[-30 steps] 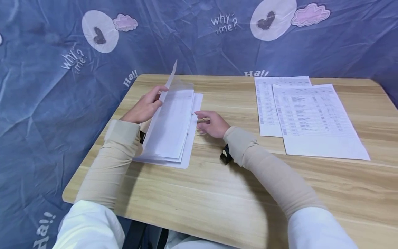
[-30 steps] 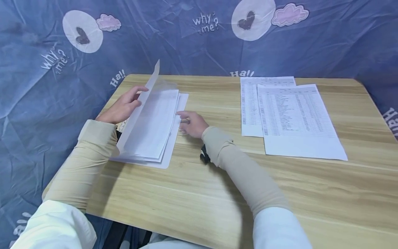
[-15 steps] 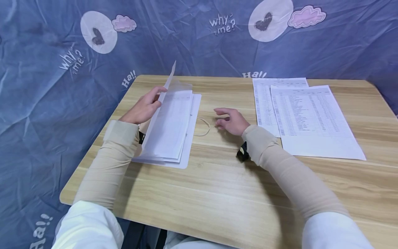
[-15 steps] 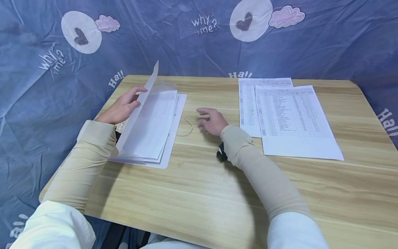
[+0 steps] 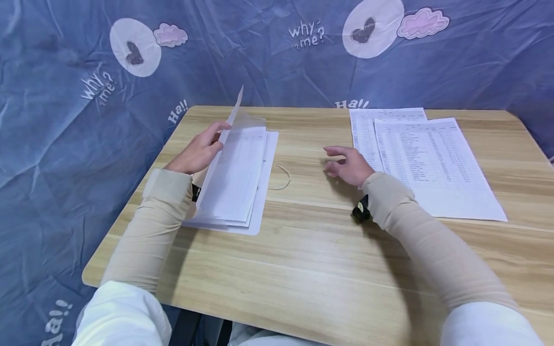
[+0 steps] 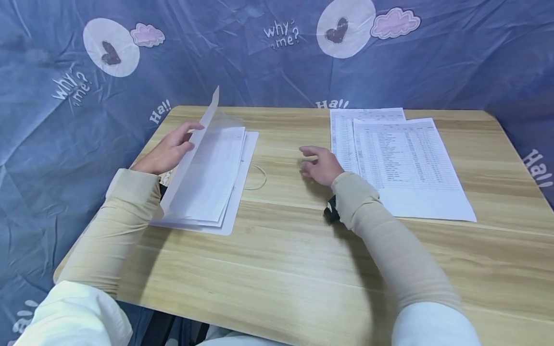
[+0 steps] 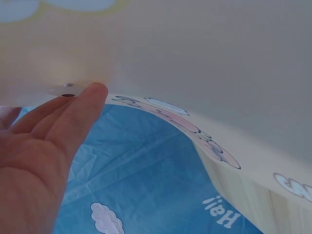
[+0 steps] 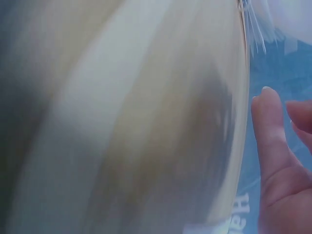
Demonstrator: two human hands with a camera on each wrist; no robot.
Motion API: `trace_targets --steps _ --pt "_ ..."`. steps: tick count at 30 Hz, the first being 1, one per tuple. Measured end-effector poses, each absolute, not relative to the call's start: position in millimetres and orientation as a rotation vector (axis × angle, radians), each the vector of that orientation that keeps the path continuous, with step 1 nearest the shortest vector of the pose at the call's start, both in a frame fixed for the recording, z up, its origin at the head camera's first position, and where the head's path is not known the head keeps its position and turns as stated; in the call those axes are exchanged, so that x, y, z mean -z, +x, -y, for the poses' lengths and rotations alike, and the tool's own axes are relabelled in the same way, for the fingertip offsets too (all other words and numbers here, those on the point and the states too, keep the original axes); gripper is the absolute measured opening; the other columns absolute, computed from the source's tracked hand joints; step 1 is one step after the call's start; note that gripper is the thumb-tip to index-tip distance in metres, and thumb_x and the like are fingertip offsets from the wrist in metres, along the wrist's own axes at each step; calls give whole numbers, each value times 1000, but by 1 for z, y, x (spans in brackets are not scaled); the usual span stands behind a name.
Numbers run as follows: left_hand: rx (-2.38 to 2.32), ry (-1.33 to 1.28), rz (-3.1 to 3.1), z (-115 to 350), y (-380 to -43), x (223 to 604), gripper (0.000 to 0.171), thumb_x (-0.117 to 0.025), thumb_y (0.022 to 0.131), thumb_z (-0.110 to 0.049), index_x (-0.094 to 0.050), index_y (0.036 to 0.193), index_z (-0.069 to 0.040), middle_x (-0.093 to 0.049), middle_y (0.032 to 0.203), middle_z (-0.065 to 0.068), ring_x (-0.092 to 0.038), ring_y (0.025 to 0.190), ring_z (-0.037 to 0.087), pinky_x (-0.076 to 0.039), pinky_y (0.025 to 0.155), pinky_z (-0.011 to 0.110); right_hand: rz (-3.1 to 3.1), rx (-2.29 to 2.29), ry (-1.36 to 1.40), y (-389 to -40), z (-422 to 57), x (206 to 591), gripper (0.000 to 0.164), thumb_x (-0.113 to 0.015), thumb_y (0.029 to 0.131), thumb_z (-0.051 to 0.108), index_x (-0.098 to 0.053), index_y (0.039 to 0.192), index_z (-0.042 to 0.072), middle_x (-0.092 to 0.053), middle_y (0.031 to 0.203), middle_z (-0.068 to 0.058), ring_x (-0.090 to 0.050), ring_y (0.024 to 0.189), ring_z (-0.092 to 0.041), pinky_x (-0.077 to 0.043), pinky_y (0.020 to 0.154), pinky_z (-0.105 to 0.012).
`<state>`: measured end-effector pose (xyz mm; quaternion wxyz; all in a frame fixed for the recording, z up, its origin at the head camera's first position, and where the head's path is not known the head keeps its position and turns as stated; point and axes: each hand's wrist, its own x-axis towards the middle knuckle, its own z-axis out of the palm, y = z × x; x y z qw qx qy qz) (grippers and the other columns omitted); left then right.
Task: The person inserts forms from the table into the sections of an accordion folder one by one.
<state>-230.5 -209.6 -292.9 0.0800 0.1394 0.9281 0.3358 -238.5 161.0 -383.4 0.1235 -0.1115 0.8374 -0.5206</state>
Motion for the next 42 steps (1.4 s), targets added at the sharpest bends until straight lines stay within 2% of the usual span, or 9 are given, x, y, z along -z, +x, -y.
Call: trace_targets --steps 4,9,11,16,23,29,34,42 --pt "-996 408 -2789 209 -230 292 46 -33 96 -9 -33 142 -14 -40 140 17 -46 111 30 -37 92 46 -2489 1527 -316 -237 -181 380 52 -53 93 -1 -37 142 -2 -40 140 -26 -62 101 -30 -54 75 -25" --pt "-1000 410 -2785 208 -230 292 45 -33 96 -9 -33 141 -14 -42 137 17 -47 106 30 -37 90 45 -2538 1575 -263 -237 -204 379 52 -53 91 -3 -39 140 -4 -42 137 -28 -61 84 -5 -54 72 -22" --pt "-995 413 -2785 208 -230 292 45 -33 96 -8 -33 141 -14 -42 137 17 -48 106 30 -38 89 45 -2565 1570 -231 -237 -214 379 51 -54 90 -3 -40 140 -4 -43 137 -29 -59 80 1 -53 71 -20" --pt "-989 423 -2791 207 -231 292 46 -33 96 -8 -33 142 -14 -44 133 19 -48 104 31 -38 89 45 -2627 1512 -131 -234 -235 378 52 -56 91 0 -41 140 -2 -43 138 -26 -56 81 3 -53 71 -18" --pt "-979 420 -2786 208 -231 294 45 -34 97 -9 -32 142 -14 -32 147 15 -41 123 31 -35 96 48 -2682 1462 -83 -231 -257 380 51 -53 92 1 -40 141 -2 -43 137 -28 -51 74 12 -52 68 -16" --pt "-959 408 -2796 209 -230 292 46 -34 97 -10 -32 142 -14 -33 147 16 -40 125 32 -34 98 49 -2818 1324 -20 -231 -281 379 50 -54 91 6 -42 139 -1 -46 136 -27 -48 67 17 -48 61 -12" --pt "-945 400 -2790 209 -230 291 45 -34 98 -10 -31 142 -14 -29 150 15 -33 134 33 -32 103 51 -2866 1278 61 -230 -305 377 51 -54 92 9 -42 140 -1 -44 137 -27 -45 66 18 -47 59 -11" --pt "-956 406 -2785 207 -231 292 45 -34 97 -10 -32 142 -13 -30 150 15 -34 133 33 -32 102 51 -2871 1145 285 -221 -353 371 57 -50 94 23 -34 146 6 -43 136 -30 -45 60 16 -43 55 -13"
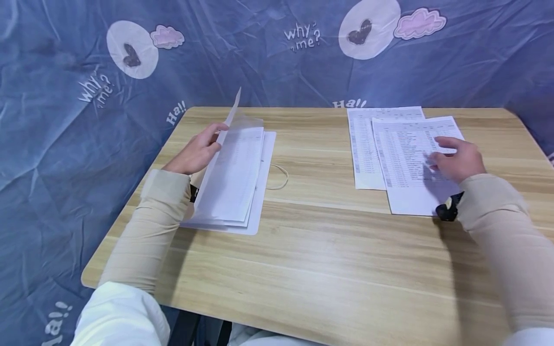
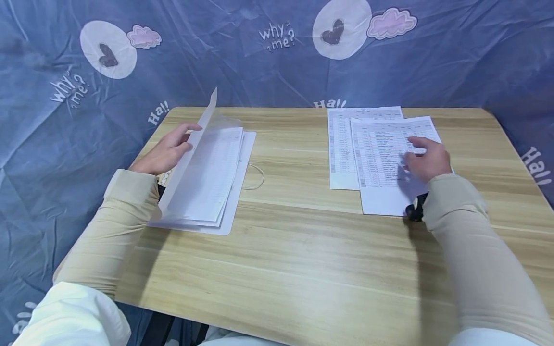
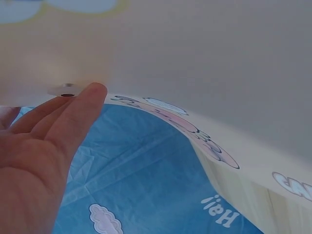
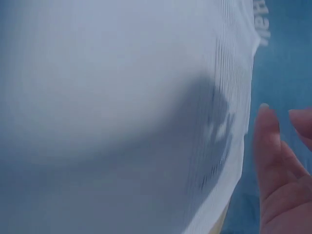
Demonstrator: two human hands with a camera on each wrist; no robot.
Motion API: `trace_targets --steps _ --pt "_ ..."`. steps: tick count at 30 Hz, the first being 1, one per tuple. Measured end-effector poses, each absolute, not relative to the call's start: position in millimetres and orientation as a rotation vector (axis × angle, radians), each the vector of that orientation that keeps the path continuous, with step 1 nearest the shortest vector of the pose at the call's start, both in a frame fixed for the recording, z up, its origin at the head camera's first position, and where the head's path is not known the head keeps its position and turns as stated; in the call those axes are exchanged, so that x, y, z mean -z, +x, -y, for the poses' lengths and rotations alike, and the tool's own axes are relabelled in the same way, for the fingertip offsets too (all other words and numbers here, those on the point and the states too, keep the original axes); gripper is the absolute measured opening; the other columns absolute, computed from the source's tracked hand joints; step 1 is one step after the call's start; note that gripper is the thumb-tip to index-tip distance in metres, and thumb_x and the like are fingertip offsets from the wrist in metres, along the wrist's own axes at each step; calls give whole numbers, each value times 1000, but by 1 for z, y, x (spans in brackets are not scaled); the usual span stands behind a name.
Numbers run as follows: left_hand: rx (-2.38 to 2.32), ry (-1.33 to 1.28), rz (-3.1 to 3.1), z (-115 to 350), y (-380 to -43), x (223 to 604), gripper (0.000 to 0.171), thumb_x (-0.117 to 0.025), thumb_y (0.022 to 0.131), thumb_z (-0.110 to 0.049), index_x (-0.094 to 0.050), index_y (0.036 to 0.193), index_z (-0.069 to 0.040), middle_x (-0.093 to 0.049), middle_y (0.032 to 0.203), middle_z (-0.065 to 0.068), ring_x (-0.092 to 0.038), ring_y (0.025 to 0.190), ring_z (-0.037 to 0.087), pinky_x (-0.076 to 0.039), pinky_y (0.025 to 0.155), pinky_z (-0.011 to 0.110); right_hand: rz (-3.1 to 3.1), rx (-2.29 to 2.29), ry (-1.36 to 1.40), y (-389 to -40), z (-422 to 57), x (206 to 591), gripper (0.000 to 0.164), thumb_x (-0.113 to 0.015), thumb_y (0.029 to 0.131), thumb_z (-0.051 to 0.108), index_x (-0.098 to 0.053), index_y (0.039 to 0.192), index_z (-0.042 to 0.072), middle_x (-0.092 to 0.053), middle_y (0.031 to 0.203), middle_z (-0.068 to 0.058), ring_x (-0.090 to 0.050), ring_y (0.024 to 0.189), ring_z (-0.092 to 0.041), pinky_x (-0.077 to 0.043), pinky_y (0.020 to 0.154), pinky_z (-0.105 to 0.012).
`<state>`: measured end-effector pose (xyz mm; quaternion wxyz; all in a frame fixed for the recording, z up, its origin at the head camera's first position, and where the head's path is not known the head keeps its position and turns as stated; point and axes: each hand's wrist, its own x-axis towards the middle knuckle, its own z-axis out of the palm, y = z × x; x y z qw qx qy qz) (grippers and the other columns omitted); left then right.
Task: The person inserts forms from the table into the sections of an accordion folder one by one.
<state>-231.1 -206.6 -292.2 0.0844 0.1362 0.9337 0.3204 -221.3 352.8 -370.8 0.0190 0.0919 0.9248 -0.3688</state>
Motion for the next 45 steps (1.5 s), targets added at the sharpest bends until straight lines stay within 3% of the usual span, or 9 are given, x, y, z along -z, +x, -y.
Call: trace_targets --steps 5,10,12,15,17,19,23,30,45 --pt "-974 404 -2781 206 -232 293 45 -34 97 -9 -32 141 -13 -31 149 14 -39 128 31 -34 100 49 -2873 1093 358 -213 -375 366 59 -47 94 27 -31 146 6 -40 138 -31 -44 59 17 -41 54 -12" --pt "-983 402 -2778 205 -232 293 45 -34 97 -9 -32 141 -14 -32 148 14 -42 124 31 -36 98 48 -2927 975 393 -206 -394 366 60 -47 93 28 -32 145 3 -41 137 -32 -33 57 22 -35 52 -10" --pt "-986 404 -2775 205 -232 293 45 -34 97 -9 -32 141 -14 -32 147 15 -43 122 31 -36 97 48 -2957 908 413 -204 -400 367 60 -49 92 25 -34 144 1 -42 134 -33 -45 60 14 -35 53 -14" --pt "-987 408 -2775 205 -231 292 45 -33 97 -8 -32 141 -14 -32 147 15 -43 122 30 -36 97 48 -2968 829 466 -201 -406 370 61 -50 91 25 -33 143 -2 -44 128 -37 -64 81 -23 -42 61 -27" --pt "-991 412 -2775 205 -231 292 45 -33 97 -9 -32 141 -14 -33 147 15 -43 121 30 -36 96 48 -2955 803 498 -199 -409 373 63 -49 92 28 -30 144 -3 -43 129 -37 -55 104 -46 -43 67 -39" --pt "-990 411 -2776 205 -231 292 45 -33 97 -9 -32 141 -14 -33 147 15 -43 121 30 -36 96 48 -2916 810 541 -197 -411 375 66 -48 93 31 -26 145 -3 -41 130 -38 -44 114 -51 -42 75 -51" --pt "-981 403 -2777 205 -230 292 44 -33 97 -9 -32 141 -14 -33 146 16 -43 121 30 -36 96 48 -2871 794 589 -198 -412 379 69 -50 92 26 -20 146 -3 -40 131 -38 -40 116 -50 -38 85 -58" --pt "-974 400 -2775 204 -230 292 44 -32 97 -10 -32 141 -14 -32 148 16 -40 126 30 -35 98 49 -2824 753 656 -201 -410 383 73 -53 89 20 -14 148 -3 -33 136 -39 -35 122 -52 -36 92 -59" --pt "-976 387 -2782 204 -231 294 44 -34 97 -10 -33 141 -15 -33 147 16 -42 123 30 -36 98 49 -2875 718 602 -202 -417 389 78 -61 85 20 -20 146 -5 -37 131 -40 -39 116 -50 -38 86 -57"
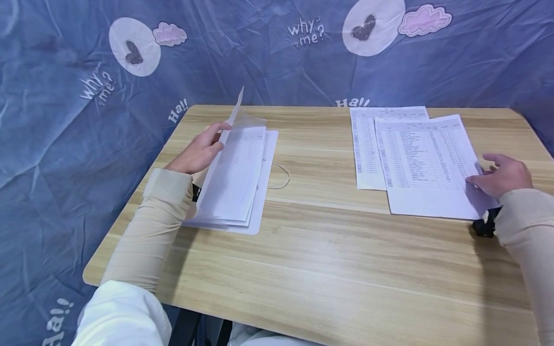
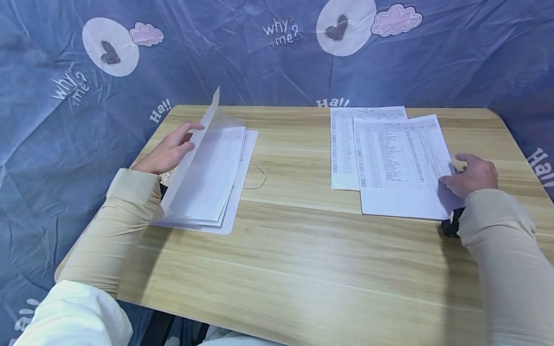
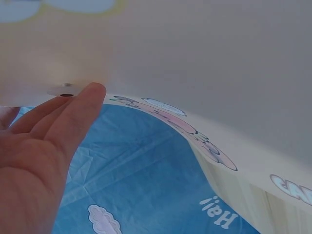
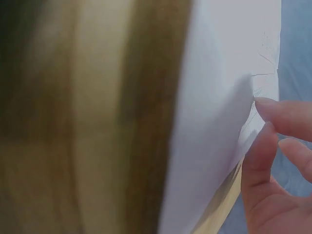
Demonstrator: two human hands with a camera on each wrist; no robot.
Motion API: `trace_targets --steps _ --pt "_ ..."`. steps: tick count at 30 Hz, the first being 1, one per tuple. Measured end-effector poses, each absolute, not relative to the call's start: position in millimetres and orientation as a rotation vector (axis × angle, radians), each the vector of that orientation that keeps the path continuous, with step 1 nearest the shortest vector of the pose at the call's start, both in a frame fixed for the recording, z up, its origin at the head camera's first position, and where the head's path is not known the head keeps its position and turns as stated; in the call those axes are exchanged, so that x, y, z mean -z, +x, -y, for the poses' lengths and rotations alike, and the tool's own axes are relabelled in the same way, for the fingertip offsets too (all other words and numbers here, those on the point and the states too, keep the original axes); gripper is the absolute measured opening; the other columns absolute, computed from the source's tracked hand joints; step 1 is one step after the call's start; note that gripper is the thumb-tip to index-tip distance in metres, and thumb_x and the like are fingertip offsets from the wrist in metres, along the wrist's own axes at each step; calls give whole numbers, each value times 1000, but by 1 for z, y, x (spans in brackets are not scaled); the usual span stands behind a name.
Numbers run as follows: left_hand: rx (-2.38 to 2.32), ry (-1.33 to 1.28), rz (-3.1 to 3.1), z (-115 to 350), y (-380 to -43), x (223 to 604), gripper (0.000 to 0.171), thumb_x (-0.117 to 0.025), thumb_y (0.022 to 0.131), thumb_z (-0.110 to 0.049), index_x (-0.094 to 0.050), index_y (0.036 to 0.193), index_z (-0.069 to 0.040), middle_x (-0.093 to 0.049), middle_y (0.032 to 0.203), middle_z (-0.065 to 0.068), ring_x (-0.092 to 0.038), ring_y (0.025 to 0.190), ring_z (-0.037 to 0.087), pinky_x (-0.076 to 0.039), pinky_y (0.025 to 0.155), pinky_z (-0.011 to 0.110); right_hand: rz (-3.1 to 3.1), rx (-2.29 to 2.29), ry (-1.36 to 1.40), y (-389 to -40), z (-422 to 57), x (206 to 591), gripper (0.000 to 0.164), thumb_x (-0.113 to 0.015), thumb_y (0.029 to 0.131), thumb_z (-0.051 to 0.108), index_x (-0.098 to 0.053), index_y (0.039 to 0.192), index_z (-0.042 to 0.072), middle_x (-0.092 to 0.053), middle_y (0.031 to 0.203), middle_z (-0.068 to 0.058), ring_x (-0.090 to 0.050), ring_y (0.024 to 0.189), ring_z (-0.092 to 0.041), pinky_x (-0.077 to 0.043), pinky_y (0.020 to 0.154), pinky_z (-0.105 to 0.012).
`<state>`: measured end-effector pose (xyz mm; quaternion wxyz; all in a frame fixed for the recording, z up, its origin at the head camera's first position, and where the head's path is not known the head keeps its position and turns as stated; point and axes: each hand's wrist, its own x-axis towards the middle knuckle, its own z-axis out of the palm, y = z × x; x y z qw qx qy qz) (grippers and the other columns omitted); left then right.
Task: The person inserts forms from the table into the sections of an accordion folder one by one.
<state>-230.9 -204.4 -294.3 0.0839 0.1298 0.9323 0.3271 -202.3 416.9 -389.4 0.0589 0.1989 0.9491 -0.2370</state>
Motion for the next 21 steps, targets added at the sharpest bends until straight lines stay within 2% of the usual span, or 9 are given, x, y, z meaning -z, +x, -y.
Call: trace_targets --steps 9,15,18,21 --pt "-1001 393 -2771 205 -231 294 44 -33 96 -9 -33 140 -13 -33 147 16 -43 122 31 -36 98 49 -2871 766 561 -198 -414 384 81 -61 85 18 -14 146 -6 -28 138 -39 -36 116 -53 -36 90 -61" --pt "-1001 401 -2773 206 -231 294 44 -34 96 -9 -33 140 -13 -32 148 15 -42 125 31 -35 99 49 -2832 858 617 -196 -410 383 85 -61 85 12 -6 148 -2 -28 139 -39 -37 115 -54 -40 82 -61" --pt "-996 405 -2777 207 -231 294 44 -34 96 -10 -34 140 -13 -31 149 15 -39 128 31 -35 101 49 -2833 882 613 -195 -408 381 80 -61 84 10 -10 144 -5 -31 137 -38 -39 112 -53 -43 72 -55" --pt "-995 408 -2778 207 -231 294 44 -34 96 -10 -34 140 -13 -30 149 14 -37 130 31 -34 101 49 -2872 857 559 -194 -408 380 61 -61 83 9 -24 128 -10 -37 130 -36 -45 103 -50 -44 61 -41"
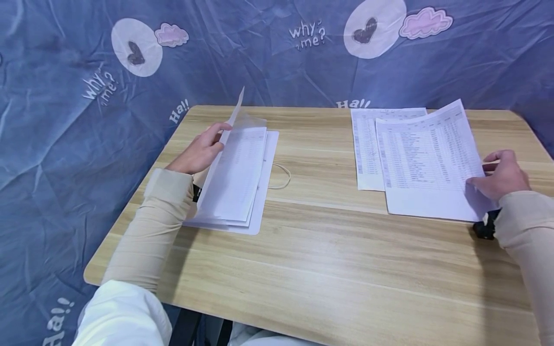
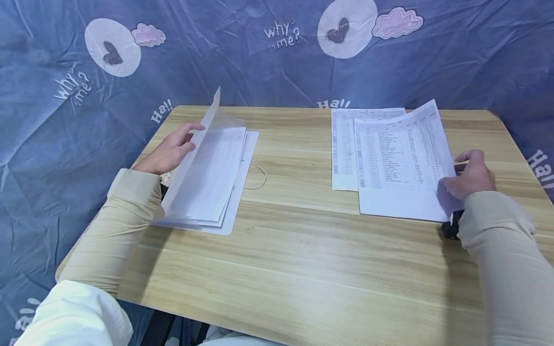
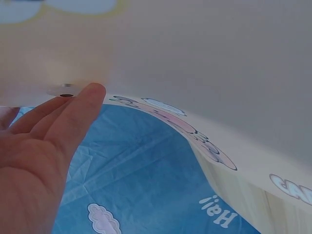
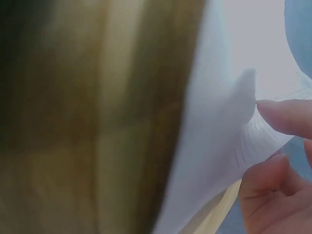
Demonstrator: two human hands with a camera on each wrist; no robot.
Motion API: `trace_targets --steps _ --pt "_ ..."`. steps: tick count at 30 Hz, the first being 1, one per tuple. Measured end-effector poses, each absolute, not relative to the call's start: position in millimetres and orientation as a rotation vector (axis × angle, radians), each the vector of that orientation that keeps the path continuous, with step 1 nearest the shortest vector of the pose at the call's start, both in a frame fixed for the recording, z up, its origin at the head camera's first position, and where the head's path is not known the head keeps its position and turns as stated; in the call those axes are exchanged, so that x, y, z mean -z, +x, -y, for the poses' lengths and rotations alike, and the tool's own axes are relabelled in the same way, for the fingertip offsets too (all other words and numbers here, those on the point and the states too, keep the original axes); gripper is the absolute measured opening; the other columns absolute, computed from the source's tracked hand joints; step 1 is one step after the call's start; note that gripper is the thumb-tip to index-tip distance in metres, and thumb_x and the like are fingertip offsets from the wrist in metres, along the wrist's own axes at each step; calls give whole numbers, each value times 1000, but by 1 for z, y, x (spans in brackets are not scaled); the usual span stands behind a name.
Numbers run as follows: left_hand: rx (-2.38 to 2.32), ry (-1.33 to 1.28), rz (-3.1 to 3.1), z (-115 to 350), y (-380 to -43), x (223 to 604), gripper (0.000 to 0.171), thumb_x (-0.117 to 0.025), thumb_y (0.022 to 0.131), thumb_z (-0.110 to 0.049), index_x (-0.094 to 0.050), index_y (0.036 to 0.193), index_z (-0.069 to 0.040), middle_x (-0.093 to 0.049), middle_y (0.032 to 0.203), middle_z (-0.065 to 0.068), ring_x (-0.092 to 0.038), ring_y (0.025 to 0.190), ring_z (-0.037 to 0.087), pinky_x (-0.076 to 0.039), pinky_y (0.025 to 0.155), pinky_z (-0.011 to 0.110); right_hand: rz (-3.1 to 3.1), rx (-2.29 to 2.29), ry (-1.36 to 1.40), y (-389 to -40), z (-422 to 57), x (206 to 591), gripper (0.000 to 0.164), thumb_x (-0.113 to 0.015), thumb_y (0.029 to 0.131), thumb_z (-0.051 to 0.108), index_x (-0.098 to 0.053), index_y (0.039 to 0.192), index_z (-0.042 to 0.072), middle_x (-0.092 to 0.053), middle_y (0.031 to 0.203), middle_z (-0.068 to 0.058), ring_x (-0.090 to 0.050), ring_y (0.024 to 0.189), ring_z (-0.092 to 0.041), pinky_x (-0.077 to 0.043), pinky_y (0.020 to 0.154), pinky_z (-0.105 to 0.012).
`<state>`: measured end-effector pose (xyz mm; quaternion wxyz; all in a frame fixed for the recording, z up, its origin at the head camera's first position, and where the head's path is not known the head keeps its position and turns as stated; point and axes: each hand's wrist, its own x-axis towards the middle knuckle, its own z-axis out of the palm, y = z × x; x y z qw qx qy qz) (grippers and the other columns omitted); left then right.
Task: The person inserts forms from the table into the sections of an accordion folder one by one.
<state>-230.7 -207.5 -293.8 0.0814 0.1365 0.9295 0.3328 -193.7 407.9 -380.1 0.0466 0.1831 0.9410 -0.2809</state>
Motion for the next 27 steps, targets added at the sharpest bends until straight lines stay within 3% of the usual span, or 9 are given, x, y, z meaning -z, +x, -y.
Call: trace_targets --steps 4,14,27 --pt "-1002 410 -2773 207 -230 294 44 -34 97 -9 -34 140 -13 -30 149 14 -38 129 31 -35 100 49 -2924 789 470 -194 -408 381 43 -59 82 10 -36 112 -10 -41 119 -34 -47 95 -46 -38 56 -30" --pt "-997 401 -2771 207 -230 293 44 -34 97 -8 -33 140 -12 -30 149 13 -38 129 31 -35 100 49 -2904 754 383 -197 -404 387 47 -58 87 16 -45 124 -10 -41 119 -35 -42 102 -48 -40 74 -51" --pt "-1006 395 -2768 207 -229 292 44 -33 97 -10 -32 141 -13 -31 148 16 -42 125 33 -36 98 49 -2878 837 458 -196 -391 384 51 -45 96 33 -45 130 -5 -36 129 -34 -40 106 -48 -41 76 -54"
